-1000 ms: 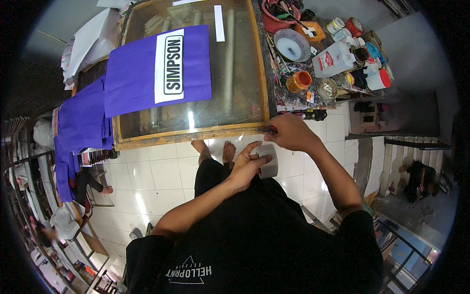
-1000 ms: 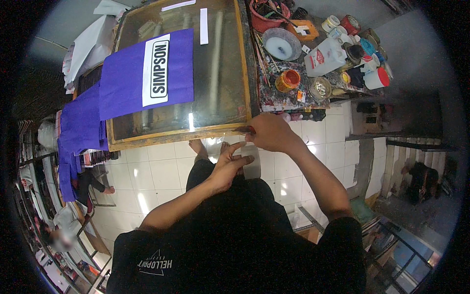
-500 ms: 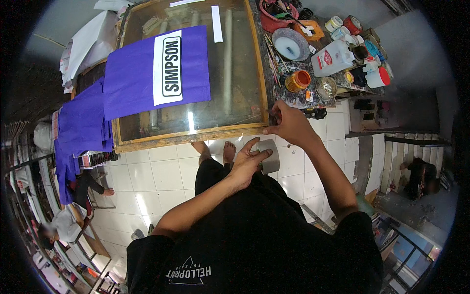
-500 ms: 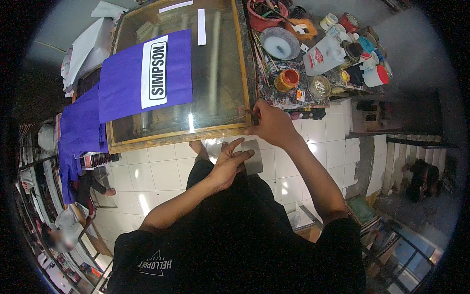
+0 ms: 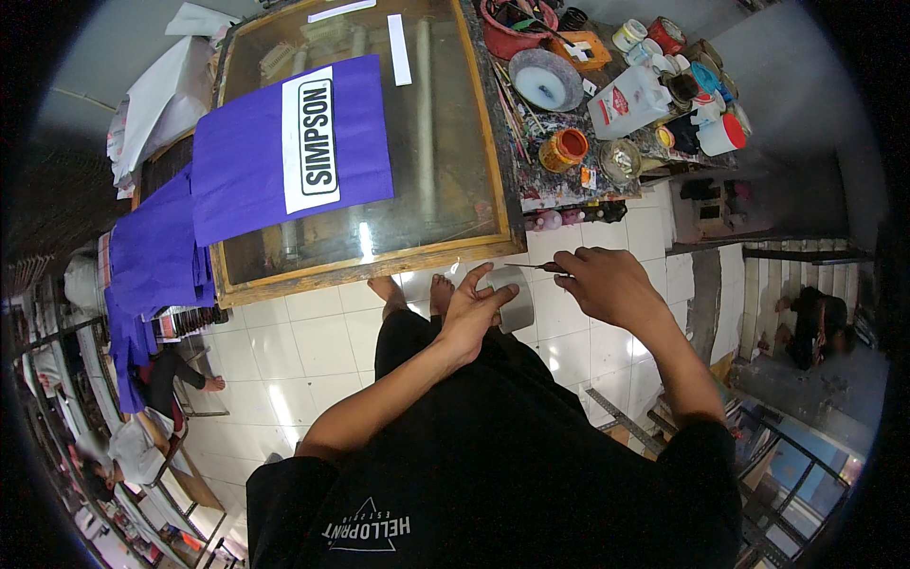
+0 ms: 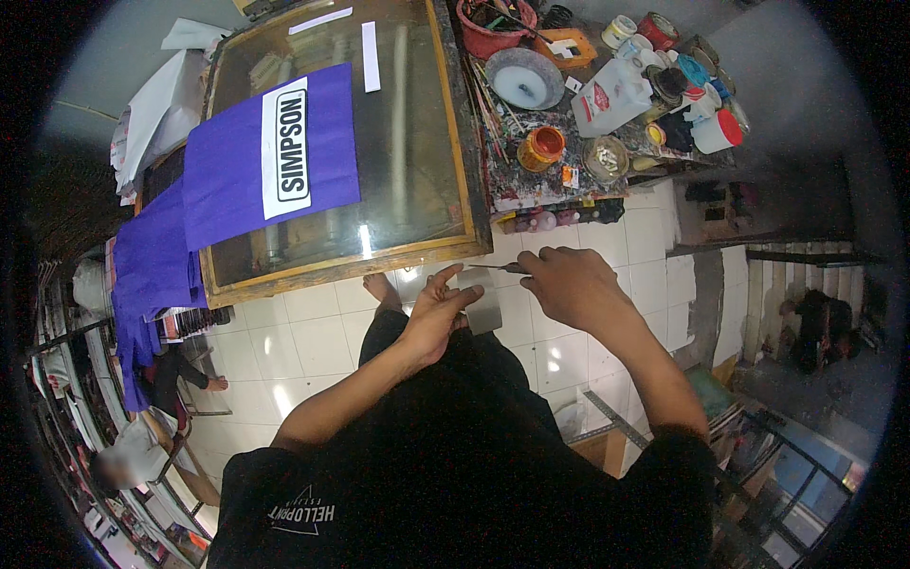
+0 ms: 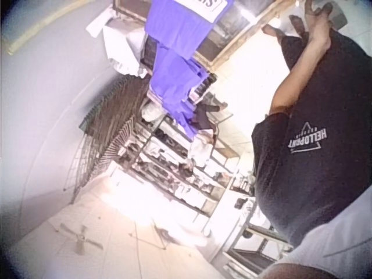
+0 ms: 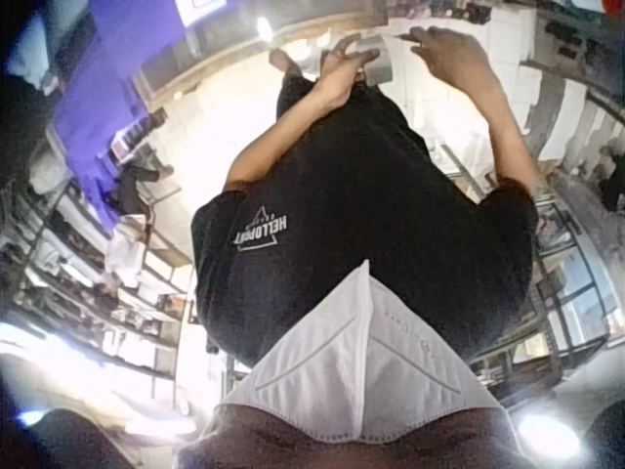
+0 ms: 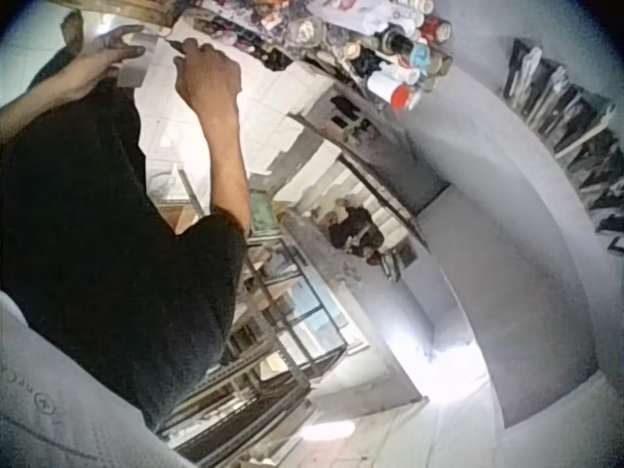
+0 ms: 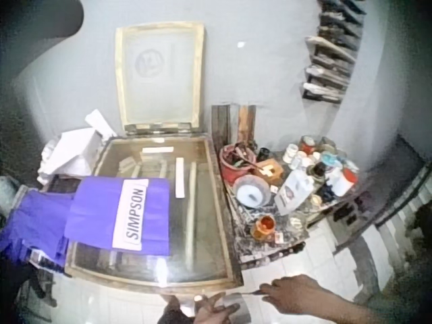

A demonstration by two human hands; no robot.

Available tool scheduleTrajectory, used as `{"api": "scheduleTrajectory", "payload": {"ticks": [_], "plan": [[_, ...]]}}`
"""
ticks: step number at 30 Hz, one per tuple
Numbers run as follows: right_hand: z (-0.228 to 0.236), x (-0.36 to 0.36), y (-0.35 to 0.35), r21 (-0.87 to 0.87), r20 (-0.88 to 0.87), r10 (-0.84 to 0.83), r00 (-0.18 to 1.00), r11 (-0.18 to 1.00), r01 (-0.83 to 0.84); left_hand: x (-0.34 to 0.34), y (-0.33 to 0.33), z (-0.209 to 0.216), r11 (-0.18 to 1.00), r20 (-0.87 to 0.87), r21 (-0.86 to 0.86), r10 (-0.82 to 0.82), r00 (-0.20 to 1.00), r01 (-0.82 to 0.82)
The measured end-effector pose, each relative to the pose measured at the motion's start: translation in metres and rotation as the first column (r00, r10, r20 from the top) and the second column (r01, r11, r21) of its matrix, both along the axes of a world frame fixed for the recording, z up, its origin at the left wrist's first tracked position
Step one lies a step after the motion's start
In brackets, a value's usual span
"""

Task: The person aligns a tote bag on a printing table, measures and marks positions with a ruler and pen, applies adhesive tape to the bag, and then lowers a screen printing frame over it.

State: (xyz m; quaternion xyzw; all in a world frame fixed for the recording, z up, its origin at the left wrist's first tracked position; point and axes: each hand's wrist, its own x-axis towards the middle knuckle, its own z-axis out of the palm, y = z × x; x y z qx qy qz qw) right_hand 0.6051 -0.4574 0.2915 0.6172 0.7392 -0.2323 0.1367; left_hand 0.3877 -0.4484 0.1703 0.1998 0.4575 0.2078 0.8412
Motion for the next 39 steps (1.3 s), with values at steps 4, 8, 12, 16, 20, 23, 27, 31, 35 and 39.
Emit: {"api": "scheduleTrajectory", "payload": {"ticks": [4,8,12,16,20,23,27,31,35,39], "plan": [[-0.001,-0.005,0.003,-0.021,0.082,0.070,0.994,0.997,-0.069,0.000,-0.001,-0.005,1.000,0.000,0.027,-0.007,1.000,0.007],[0.005,-0.013,0.008,-0.015,0.128,0.104,0.986,0.995,-0.103,-0.001,-0.001,-0.005,0.999,0.003,0.033,0.020,1.000,-0.020],[-0.018,-0.005,0.008,-0.116,0.287,0.145,0.947,0.987,-0.116,-0.002,0.003,-0.004,0.998,-0.037,0.064,-0.021,0.999,0.023],[-0.036,0.039,0.003,-0.217,0.383,0.079,0.920,0.976,0.007,-0.002,0.010,0.000,0.982,-0.137,0.175,-0.051,0.989,0.075],[-0.028,0.061,-0.008,-0.178,0.092,-0.186,0.978,0.963,0.200,-0.012,0.008,-0.024,0.916,-0.358,0.269,-0.190,0.914,0.296],[-0.053,0.081,-0.023,-0.317,-0.142,-0.589,0.796,0.788,0.527,-0.021,0.002,-0.034,0.805,-0.447,0.369,-0.285,0.848,0.465],[-0.064,0.089,-0.043,-0.456,-0.405,-0.864,0.298,0.474,0.753,-0.028,-0.006,-0.025,0.644,-0.356,0.445,-0.510,0.783,0.622],[-0.038,0.084,-0.017,-0.435,-0.644,-0.755,0.120,0.491,0.755,-0.015,0.014,0.039,0.472,-0.301,0.511,-0.684,0.664,0.718],[-0.026,0.096,0.045,-0.268,-0.827,-0.551,0.112,0.561,0.783,-0.004,0.039,0.086,0.521,-0.156,0.564,-0.694,0.703,0.640],[-0.013,0.111,0.155,-0.264,-0.942,-0.322,-0.094,0.540,0.799,-0.022,0.060,0.110,0.698,0.053,0.588,-0.538,0.841,0.410]]}}
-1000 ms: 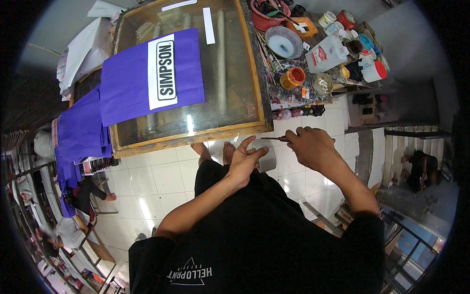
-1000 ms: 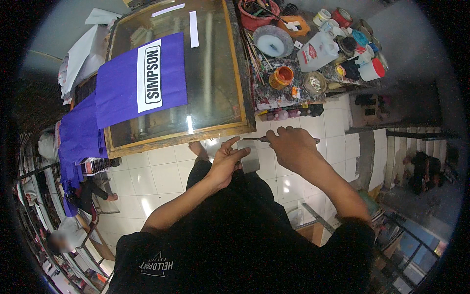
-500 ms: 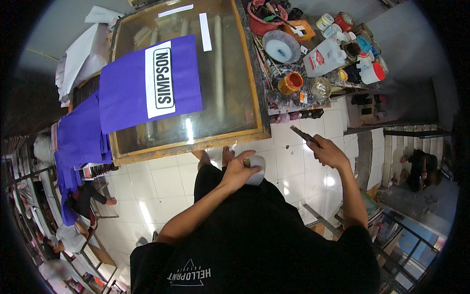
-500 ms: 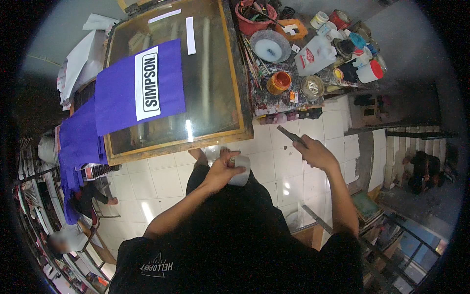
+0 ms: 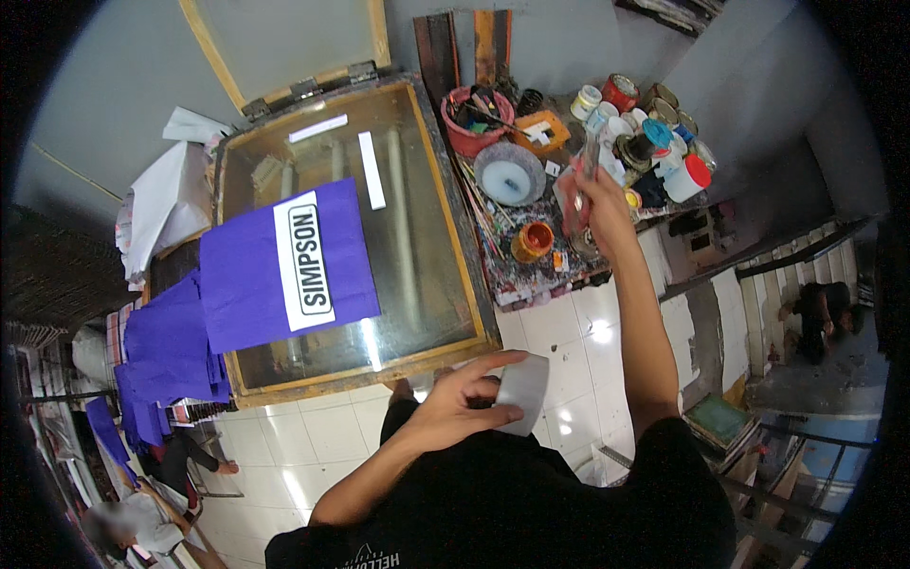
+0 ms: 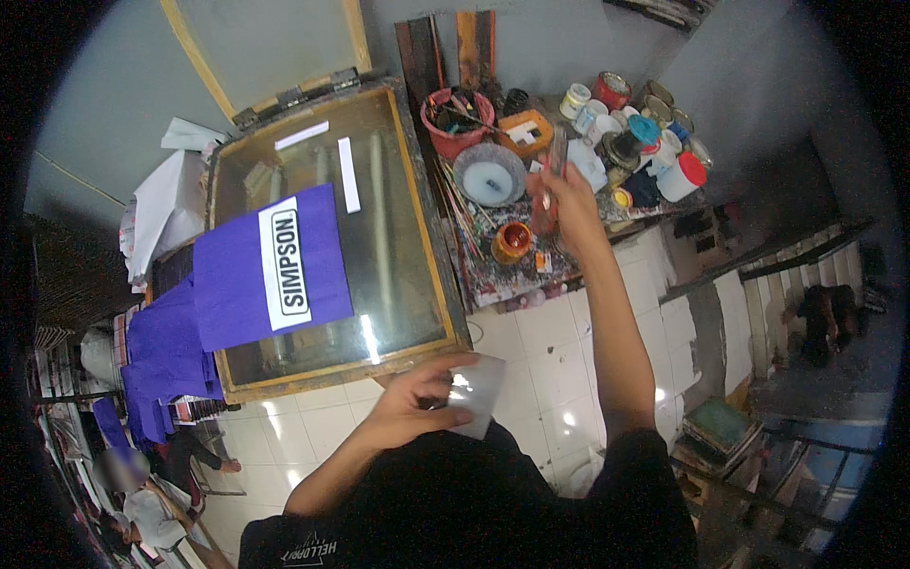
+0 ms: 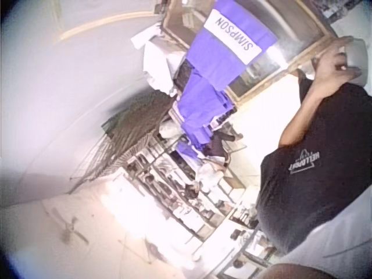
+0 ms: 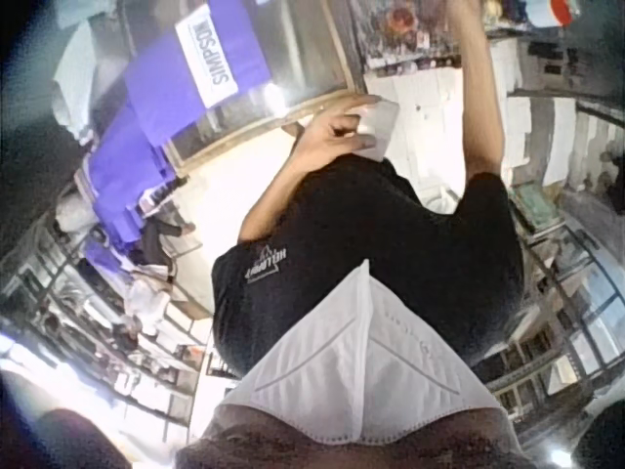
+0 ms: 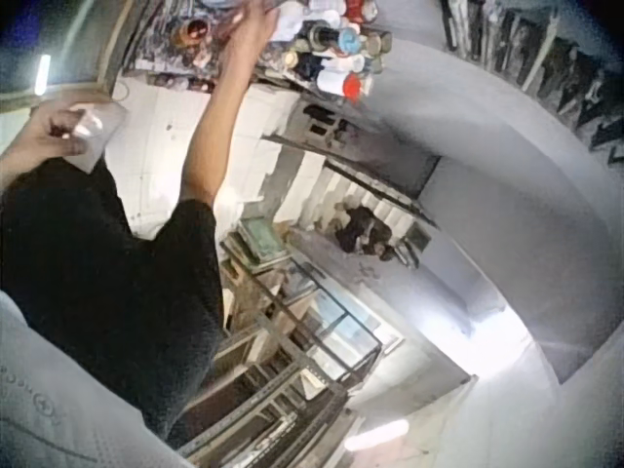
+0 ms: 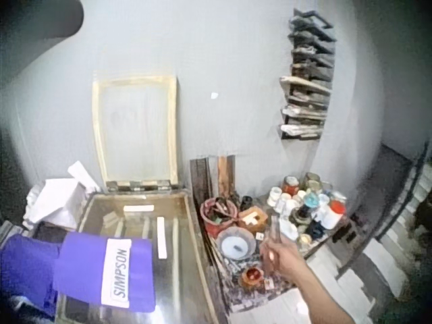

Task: The person aligns a tote bag on a printing table, measures and marks positions with a ruler and pen, applies adhesive tape to the bag, and then lowers a screen printing frame over it.

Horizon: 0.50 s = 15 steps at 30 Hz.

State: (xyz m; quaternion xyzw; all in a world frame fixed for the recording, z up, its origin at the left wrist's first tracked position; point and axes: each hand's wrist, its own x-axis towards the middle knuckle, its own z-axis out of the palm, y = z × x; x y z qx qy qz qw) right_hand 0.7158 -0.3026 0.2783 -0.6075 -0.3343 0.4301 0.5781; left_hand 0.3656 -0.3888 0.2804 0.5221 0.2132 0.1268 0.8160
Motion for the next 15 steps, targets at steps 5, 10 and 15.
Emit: {"api": "scheduleTrajectory", "payload": {"ticks": [5,10,15], "plan": [[-0.059,0.038,0.181,0.227,0.240,-0.225,0.944,0.959,0.171,-0.064,0.022,0.034,0.890,0.053,-0.030,0.455,0.889,-0.454],[-0.132,0.144,0.273,0.326,0.439,-0.452,0.777,0.886,0.331,-0.138,0.043,0.039,0.634,0.021,0.103,0.769,0.639,-0.766],[-0.142,0.023,0.297,0.182,0.665,-0.368,0.650,0.924,0.337,-0.227,0.029,0.071,0.148,0.001,0.349,0.987,0.159,-0.925]]}}
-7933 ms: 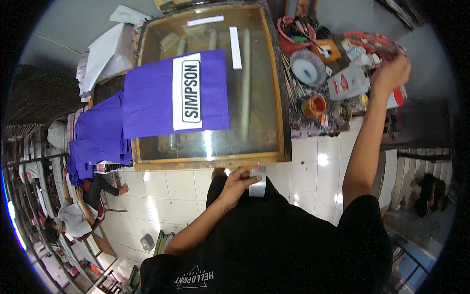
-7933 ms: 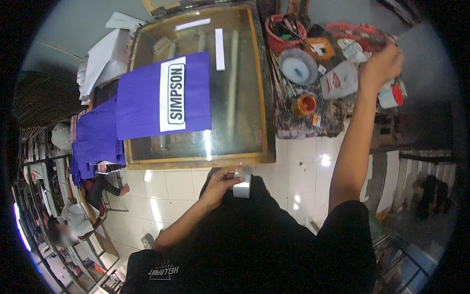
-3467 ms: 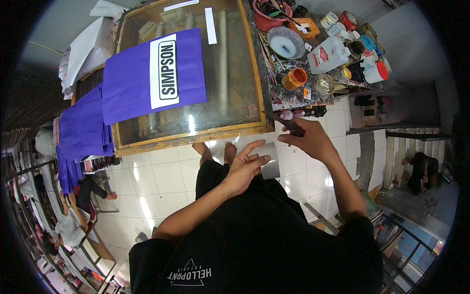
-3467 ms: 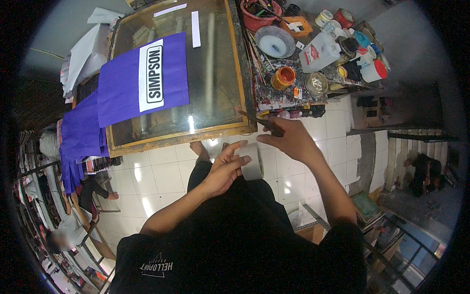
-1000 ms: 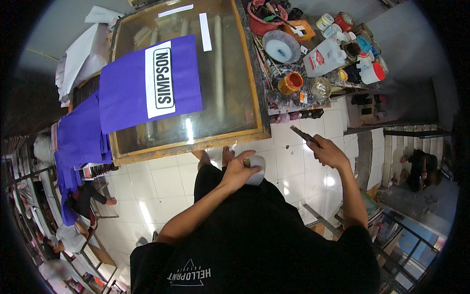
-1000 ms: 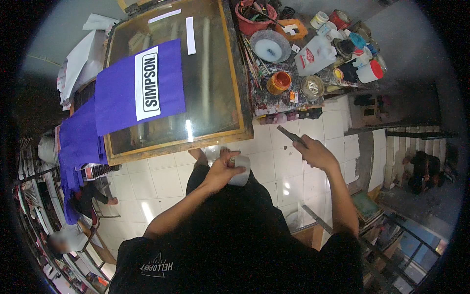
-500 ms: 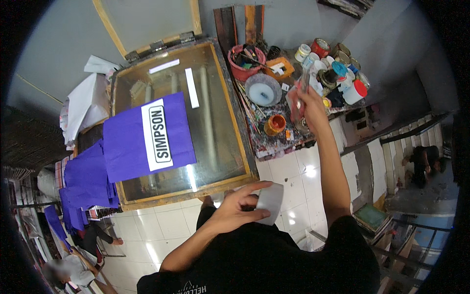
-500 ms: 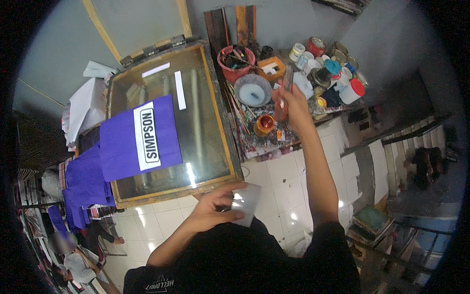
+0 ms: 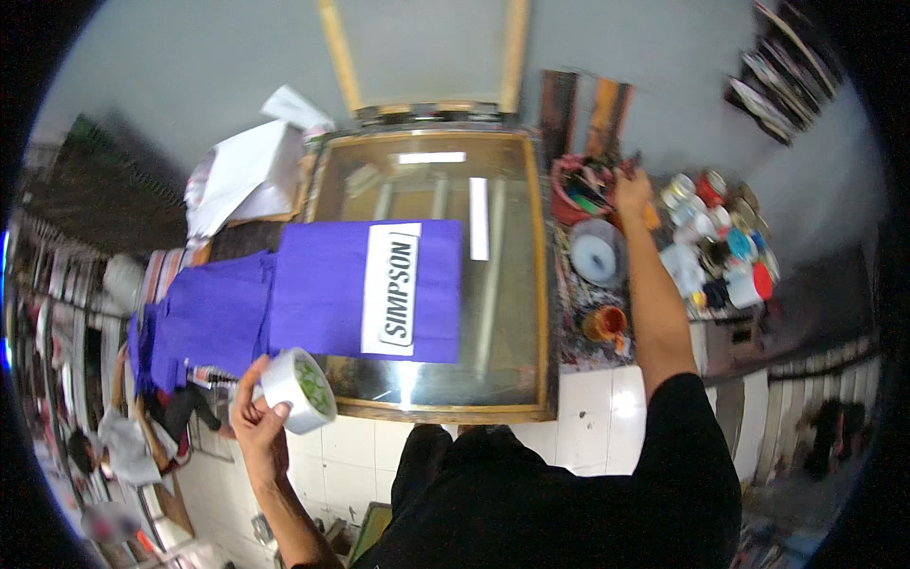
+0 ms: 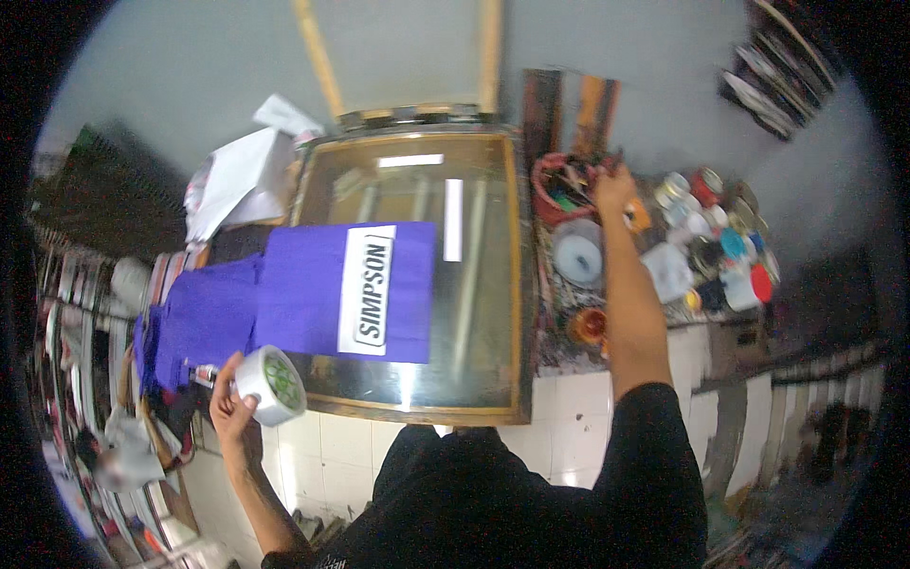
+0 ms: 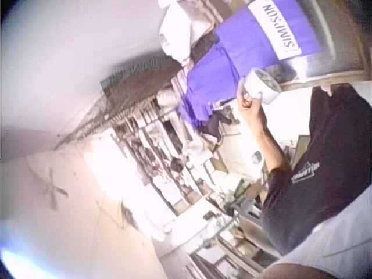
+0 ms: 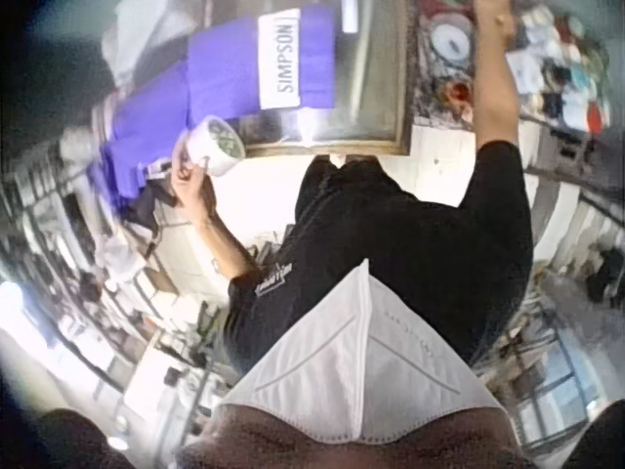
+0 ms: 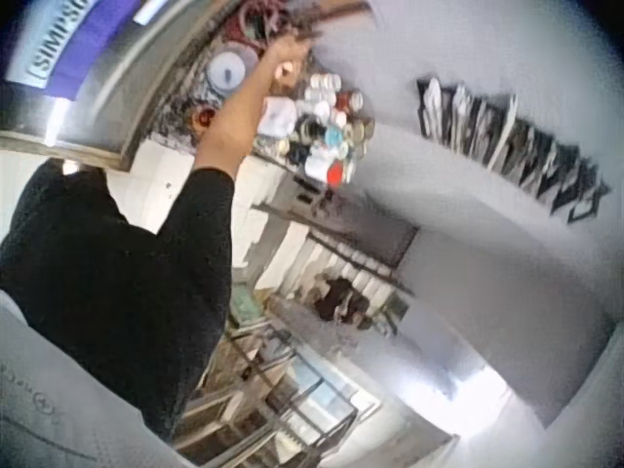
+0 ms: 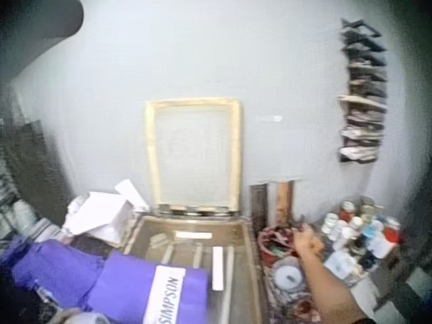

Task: The person aligns a tote bag on a printing table, measures and marks positions with a ruler and pen, applies adhesive tape to the bag, and then lowers a screen printing frame over it.

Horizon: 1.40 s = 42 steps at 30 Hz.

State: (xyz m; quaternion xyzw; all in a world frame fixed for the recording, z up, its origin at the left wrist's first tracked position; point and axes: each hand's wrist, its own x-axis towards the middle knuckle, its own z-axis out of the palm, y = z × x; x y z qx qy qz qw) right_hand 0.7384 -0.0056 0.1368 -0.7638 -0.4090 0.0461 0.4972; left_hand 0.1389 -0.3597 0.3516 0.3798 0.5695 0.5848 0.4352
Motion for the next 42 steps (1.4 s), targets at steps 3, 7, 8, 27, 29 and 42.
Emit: {"api": "scheduleTrajectory", "payload": {"ticks": [3,7,8,27,29,42], "plan": [[0.002,0.048,-0.017,-0.052,0.030,0.131,0.991,0.990,-0.129,-0.043,0.020,-0.005,0.999,-0.073,-0.033,-0.002,0.997,-0.001],[0.029,0.042,-0.033,-0.215,-0.386,0.050,0.921,0.966,-0.143,-0.078,0.054,-0.013,0.996,-0.179,-0.080,0.011,0.984,-0.026],[0.040,0.041,-0.044,-0.266,-0.288,-0.004,0.958,0.961,-0.076,-0.083,0.070,-0.012,0.992,-0.234,-0.127,-0.032,0.972,0.002],[0.137,-0.192,-0.335,-0.211,-0.321,0.093,0.943,0.963,-0.167,-0.170,0.423,-0.284,0.868,-0.922,-0.386,-0.378,-0.086,0.313],[0.134,-0.217,-0.357,-0.285,-0.351,0.057,0.935,0.944,-0.165,-0.159,0.422,-0.270,0.876,-0.918,-0.319,-0.380,0.110,0.361],[0.114,-0.201,-0.414,-0.703,-0.297,-0.020,0.955,0.681,-0.204,-0.127,0.215,-0.079,0.959,-0.577,0.049,-0.201,0.791,0.279]]}}
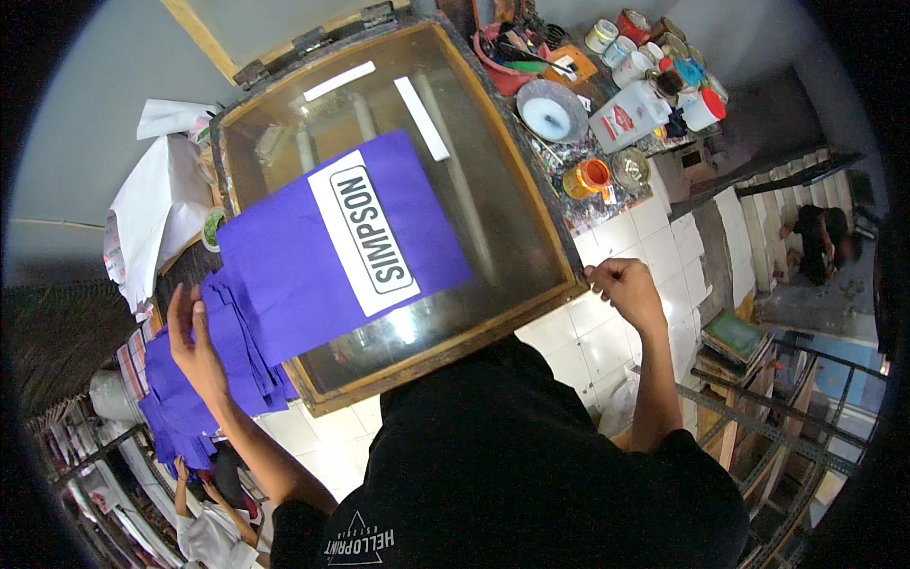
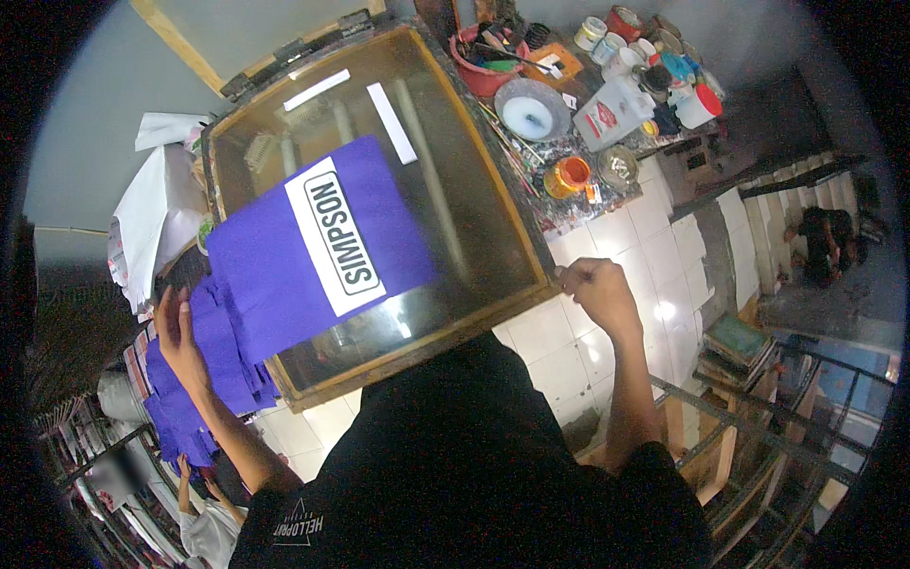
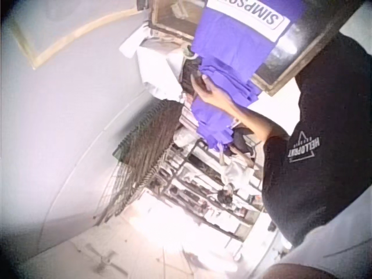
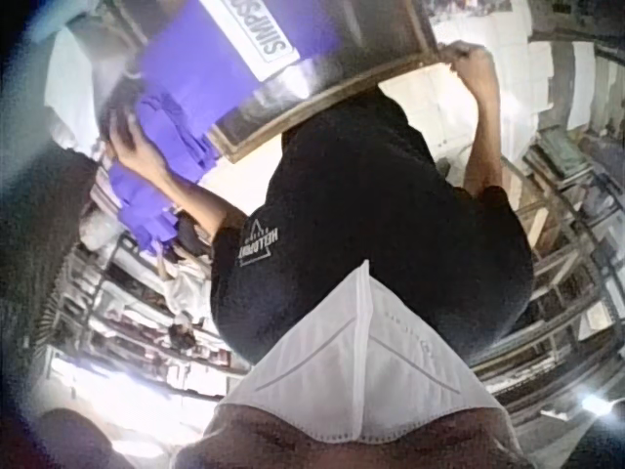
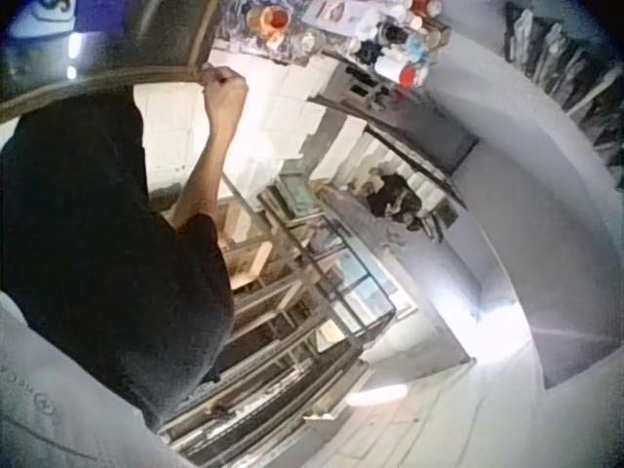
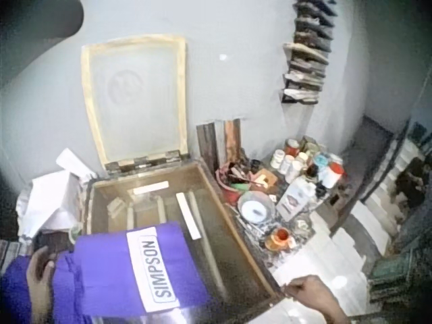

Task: The person aligns a tote bag on a printing table, measures and marks positions with a ruler and pen, applies adhesive tape to the bag, and then lowers a screen printing frame over it.

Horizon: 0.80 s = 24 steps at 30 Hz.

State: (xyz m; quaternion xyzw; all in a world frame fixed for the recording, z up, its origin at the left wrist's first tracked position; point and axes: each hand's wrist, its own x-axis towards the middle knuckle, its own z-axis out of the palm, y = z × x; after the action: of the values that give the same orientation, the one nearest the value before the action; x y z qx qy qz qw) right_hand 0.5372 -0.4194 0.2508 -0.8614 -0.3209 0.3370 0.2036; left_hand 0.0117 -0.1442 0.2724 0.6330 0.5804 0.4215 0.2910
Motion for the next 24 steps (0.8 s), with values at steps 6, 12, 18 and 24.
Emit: {"api": "scheduleTrajectory", "payload": {"ticks": [6,12,18,24], "plan": [[-0.029,0.002,-0.054,-0.110,-0.335,-0.162,0.928,0.985,0.133,0.054,-0.067,-0.011,0.987,0.063,-0.154,-0.028,0.998,0.037],[-0.055,-0.016,-0.061,0.079,-0.655,-0.309,0.689,0.879,0.470,0.091,-0.093,-0.016,0.964,0.038,-0.254,-0.069,0.997,0.076],[-0.069,-0.021,-0.060,0.202,-0.587,-0.331,0.739,0.823,0.530,0.119,-0.106,-0.031,0.997,-0.511,0.025,0.071,0.856,-0.067],[-0.022,-0.012,-0.039,0.670,-0.401,-0.147,0.904,0.626,0.399,0.136,-0.110,-0.076,0.991,-0.642,-0.094,0.015,0.767,-0.098]]}}
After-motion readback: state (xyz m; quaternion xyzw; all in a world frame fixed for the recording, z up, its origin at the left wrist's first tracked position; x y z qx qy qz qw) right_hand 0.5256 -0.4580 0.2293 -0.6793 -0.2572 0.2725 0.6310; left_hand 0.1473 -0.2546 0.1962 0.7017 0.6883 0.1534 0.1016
